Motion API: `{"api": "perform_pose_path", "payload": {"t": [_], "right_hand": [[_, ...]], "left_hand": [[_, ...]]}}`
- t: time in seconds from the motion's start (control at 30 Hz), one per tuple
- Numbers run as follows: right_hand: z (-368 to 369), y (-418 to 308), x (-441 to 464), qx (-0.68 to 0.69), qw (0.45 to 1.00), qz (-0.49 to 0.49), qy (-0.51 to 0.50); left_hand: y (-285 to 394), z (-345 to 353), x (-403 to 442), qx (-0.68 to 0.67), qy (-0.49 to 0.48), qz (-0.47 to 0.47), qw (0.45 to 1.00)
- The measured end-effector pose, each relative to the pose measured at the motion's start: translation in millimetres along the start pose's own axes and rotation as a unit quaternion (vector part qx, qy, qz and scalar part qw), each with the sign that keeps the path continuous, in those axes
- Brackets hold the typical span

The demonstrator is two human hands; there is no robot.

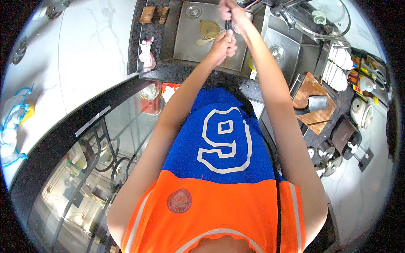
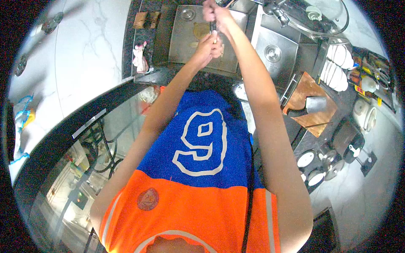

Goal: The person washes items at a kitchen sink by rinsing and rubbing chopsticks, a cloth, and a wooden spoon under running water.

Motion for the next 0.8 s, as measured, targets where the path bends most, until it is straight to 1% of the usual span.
{"api": "perform_pose_path", "payload": {"t": [0.03,0.07,0.13,0.17,0.2,0.23,0.27,0.3,0.33,0.4,0.43,0.47,0.53,0.57,0.6,0.63,0.67,0.7,0.73,0.77,0.8], "right_hand": [[-3,3,0,-0.062,0.997,0.007,0.05],[29,4,-20,-0.111,0.992,0.027,0.057],[25,7,-20,-0.177,0.983,0.023,0.036],[22,9,-21,-0.184,0.981,0.048,0.051],[15,9,-24,-0.192,0.976,0.072,0.073],[13,8,-24,-0.215,0.971,0.05,0.097],[0,3,-19,-0.22,0.948,0.037,0.227],[-2,2,-13,-0.193,0.954,0.042,0.224],[0,-1,-18,-0.161,0.959,0.049,0.23],[8,9,-18,-0.151,0.958,0.122,0.209],[8,10,-17,-0.163,0.96,0.113,0.197],[18,23,-17,-0.192,0.955,0.072,0.213],[20,23,-16,-0.351,0.908,0.012,0.226],[26,25,-15,-0.355,0.908,0.012,0.223],[35,22,-15,-0.439,0.862,-0.033,0.249],[46,19,-17,-0.517,0.807,-0.077,0.273],[55,12,-19,-0.591,0.74,-0.124,0.297],[65,8,-24,-0.656,0.665,-0.166,0.315],[65,8,-26,-0.644,0.687,-0.141,0.307],[67,7,-29,-0.631,0.706,-0.116,0.299],[52,7,-24,-0.629,0.707,-0.115,0.301]], "left_hand": [[1,0,-1,0.009,0.026,-0.015,0.999],[2,-6,1,0.008,0.026,-0.012,1.0],[3,-16,-1,-0.013,-0.002,0.003,1.0],[1,-25,-10,0.012,0.024,-0.002,1.0],[1,-28,-12,0.012,0.026,-0.001,1.0],[2,-30,-13,0.134,0.008,0.032,0.99],[1,-30,-18,0.247,-0.002,0.069,0.967],[1,-34,-19,0.287,-0.006,0.058,0.956],[-1,-32,-13,0.288,-0.005,0.058,0.956],[14,-39,5,0.118,0.043,0.119,0.985],[14,-41,6,0.143,0.057,0.118,0.981],[21,-38,13,0.14,0.057,0.124,0.981],[35,-36,31,-0.008,0.075,0.103,0.992],[39,-35,42,-0.138,0.085,0.093,0.982],[41,-39,44,-0.139,0.084,0.094,0.982],[43,-39,44,-0.195,0.002,0.119,0.974],[47,-35,49,-0.249,-0.086,0.143,0.954],[47,-34,55,-0.229,-0.115,0.128,0.958],[49,-30,54,-0.227,-0.116,0.124,0.959],[50,-27,54,-0.221,-0.094,0.106,0.965],[51,-25,55,-0.214,-0.072,0.085,0.97]]}}
Point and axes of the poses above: each hand's wrist, its own x-axis towards the middle knuckle, its own z-axis out of the palm, y = z × x, the point moved 5 cm from there along x, towards the middle knuckle, and after that the axes turned 2 degrees about -y, right-handed, at the moved point
